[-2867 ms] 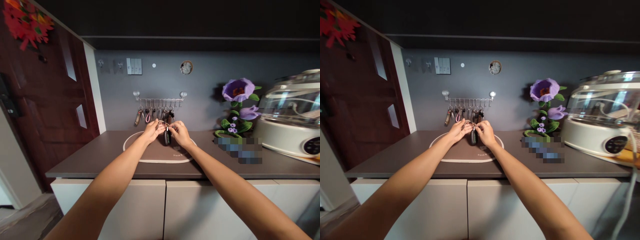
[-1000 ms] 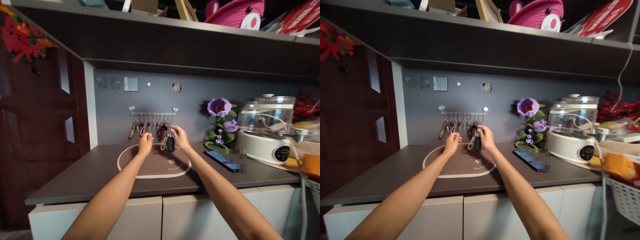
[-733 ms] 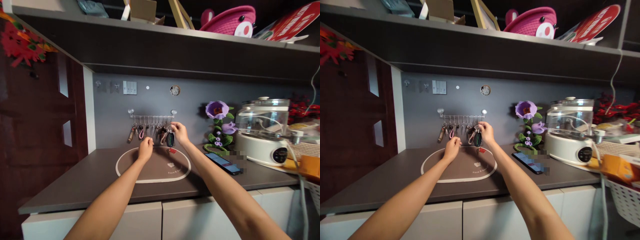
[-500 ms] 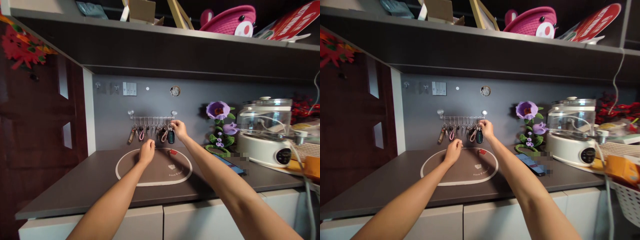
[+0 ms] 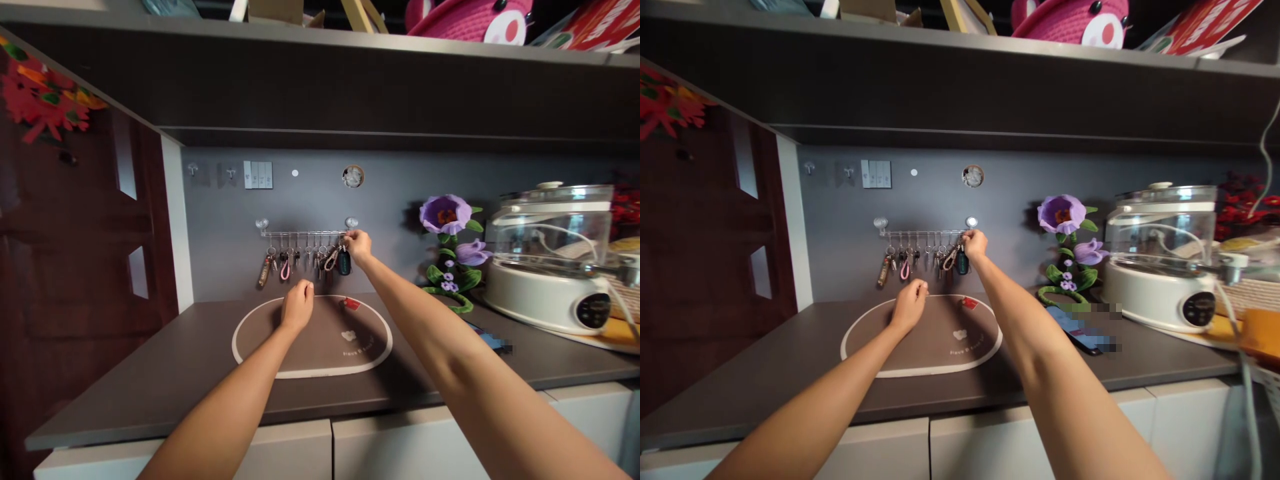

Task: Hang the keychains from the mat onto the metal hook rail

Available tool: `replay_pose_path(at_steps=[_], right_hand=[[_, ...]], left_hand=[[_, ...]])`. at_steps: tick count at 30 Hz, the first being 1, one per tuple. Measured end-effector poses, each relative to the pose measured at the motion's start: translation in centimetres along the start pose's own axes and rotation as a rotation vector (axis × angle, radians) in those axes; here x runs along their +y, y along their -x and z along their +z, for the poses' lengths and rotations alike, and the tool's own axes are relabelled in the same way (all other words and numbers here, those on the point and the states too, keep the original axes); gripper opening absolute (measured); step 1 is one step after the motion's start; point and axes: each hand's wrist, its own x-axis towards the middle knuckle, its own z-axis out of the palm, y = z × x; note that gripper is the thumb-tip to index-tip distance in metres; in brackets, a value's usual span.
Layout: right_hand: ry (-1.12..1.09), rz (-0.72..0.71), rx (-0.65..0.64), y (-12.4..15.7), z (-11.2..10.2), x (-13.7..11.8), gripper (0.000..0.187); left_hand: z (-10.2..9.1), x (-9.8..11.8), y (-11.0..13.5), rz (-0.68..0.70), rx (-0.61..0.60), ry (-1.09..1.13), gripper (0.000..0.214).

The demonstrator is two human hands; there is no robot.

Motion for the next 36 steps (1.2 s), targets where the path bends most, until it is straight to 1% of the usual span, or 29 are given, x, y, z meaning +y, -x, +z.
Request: replay_pose_path(at_steps=[6, 12, 20, 29, 36], right_hand=[[0.076, -0.025, 0.021, -0.3, 0.2, 0.5, 0.012], [0.109, -0.029, 0.029, -0.5, 0.5, 0.4, 0.011], [0.132, -0.059, -0.027, -0.1, -0.1, 0.7, 0.012], [0.071, 0.016, -0.014, 1.2, -0.2, 1.5, 0.012], [-0.01, 0.069, -0.038, 2.6, -1.0, 1.1, 0.02]], left_hand=[[0.1, -0.2, -0.1, 0.001, 0.0, -0.011, 0.024], [0.1, -0.2, -0.1, -0.002, 0.007, -0.012, 0.024], [0.0, -0.1, -0.1, -0.02, -0.002, -0.014, 0.025], [-0.1, -0.1, -0.1, -0.023, -0.02, -0.02, 0.025], [0.1, -0.2, 0.1, 0.011, -0.049, 0.006, 0.023]])
